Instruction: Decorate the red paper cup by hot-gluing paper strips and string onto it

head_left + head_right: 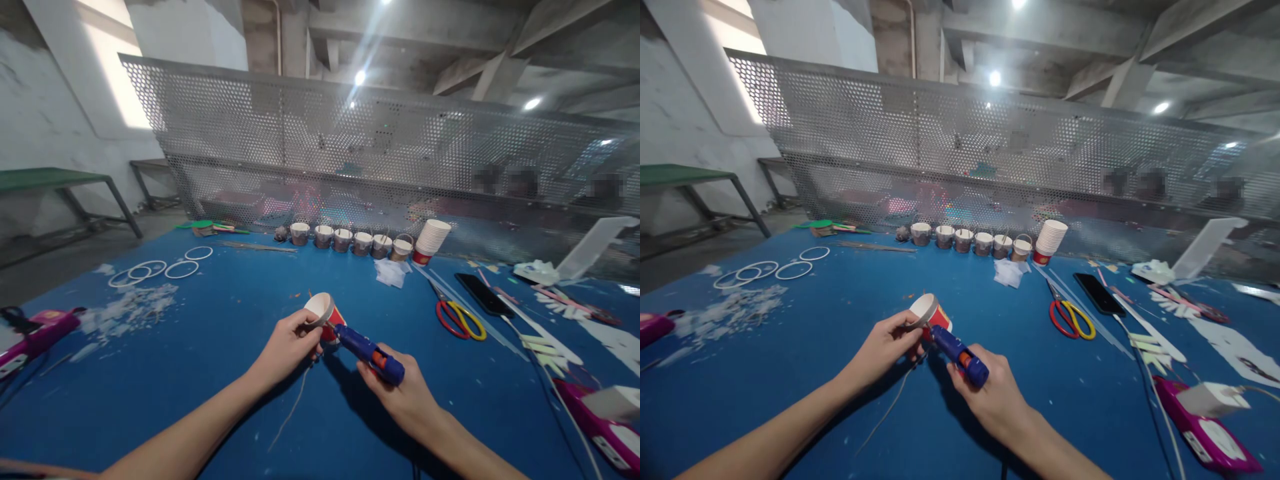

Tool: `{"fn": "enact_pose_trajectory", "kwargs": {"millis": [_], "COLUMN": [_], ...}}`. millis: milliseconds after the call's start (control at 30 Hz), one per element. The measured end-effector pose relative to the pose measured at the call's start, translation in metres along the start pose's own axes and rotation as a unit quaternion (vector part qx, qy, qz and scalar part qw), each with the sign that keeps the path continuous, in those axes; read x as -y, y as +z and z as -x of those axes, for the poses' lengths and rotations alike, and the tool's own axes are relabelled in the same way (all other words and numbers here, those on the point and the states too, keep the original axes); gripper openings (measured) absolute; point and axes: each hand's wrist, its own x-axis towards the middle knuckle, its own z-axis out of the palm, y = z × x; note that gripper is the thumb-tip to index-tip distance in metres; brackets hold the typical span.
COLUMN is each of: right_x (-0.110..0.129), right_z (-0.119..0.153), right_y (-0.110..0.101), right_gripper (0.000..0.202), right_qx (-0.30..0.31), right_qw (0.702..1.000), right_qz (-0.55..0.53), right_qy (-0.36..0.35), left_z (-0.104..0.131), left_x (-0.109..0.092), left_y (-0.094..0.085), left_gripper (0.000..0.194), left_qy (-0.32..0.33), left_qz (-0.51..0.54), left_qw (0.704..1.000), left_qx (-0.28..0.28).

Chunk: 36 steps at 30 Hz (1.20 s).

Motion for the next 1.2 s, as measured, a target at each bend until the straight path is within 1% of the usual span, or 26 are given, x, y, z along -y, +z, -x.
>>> {"fn": "enact_pose_trajectory", "kwargs": {"millis": [133, 300, 467, 533, 667, 867, 1033, 1200], "right_x": [-0.0043, -0.0048, 0.0001, 0.0004, -0.0005, 0.0016, 0.0, 0.0001], "right_z": [0.0032, 0.0026, 0.001, 0.0009, 0.0012, 0.0022, 0.0024, 0.0042], "right_y": [0.0008, -0.0009, -0.0015, -0.002, -0.0036, -0.0033, -0.0048, -0.0032], "right_gripper": [0.024, 0.026, 0.026, 0.025, 0.025, 0.028, 0.029, 0.027], "right_qx": [0.012, -0.014, 0.011, 0.013, -0.006, 0.024, -0.002, 0.014], "right_qw": [0.998, 0.997, 0.997, 0.997, 0.997, 0.997, 0.998, 0.997], "right_qz": [0.036, 0.054, 0.051, 0.05, 0.058, 0.056, 0.06, 0.058], "right_qy": [-0.041, -0.045, -0.065, -0.063, -0.048, -0.045, -0.036, -0.052], "left_z": [-0.0012, -0.0003, -0.0014, -0.0018, -0.0018, -0.0014, -0.0007, -0.0017], "left_x": [0.0007, -0.0052, -0.0026, -0.0003, 0.0018, -0.0009, -0.0043, -0.0033], "left_y": [0.0003, 0.0007, -0.0001, -0.0005, -0.0013, -0.002, -0.0016, -0.0025], "left_gripper": [0.012, 0.013, 0.014, 0.014, 0.013, 0.012, 0.01, 0.01], "left_qy": [-0.001, -0.016, -0.019, -0.019, -0.025, -0.024, -0.027, -0.019], "left_qz": [-0.004, 0.009, 0.016, 0.02, 0.027, 0.018, 0.015, 0.015], "left_qw": [1.0, 1.0, 1.0, 1.0, 0.999, 0.999, 0.999, 0.999], "left_qx": [0.0, 0.004, 0.013, 0.014, 0.023, 0.03, 0.013, 0.024]}}
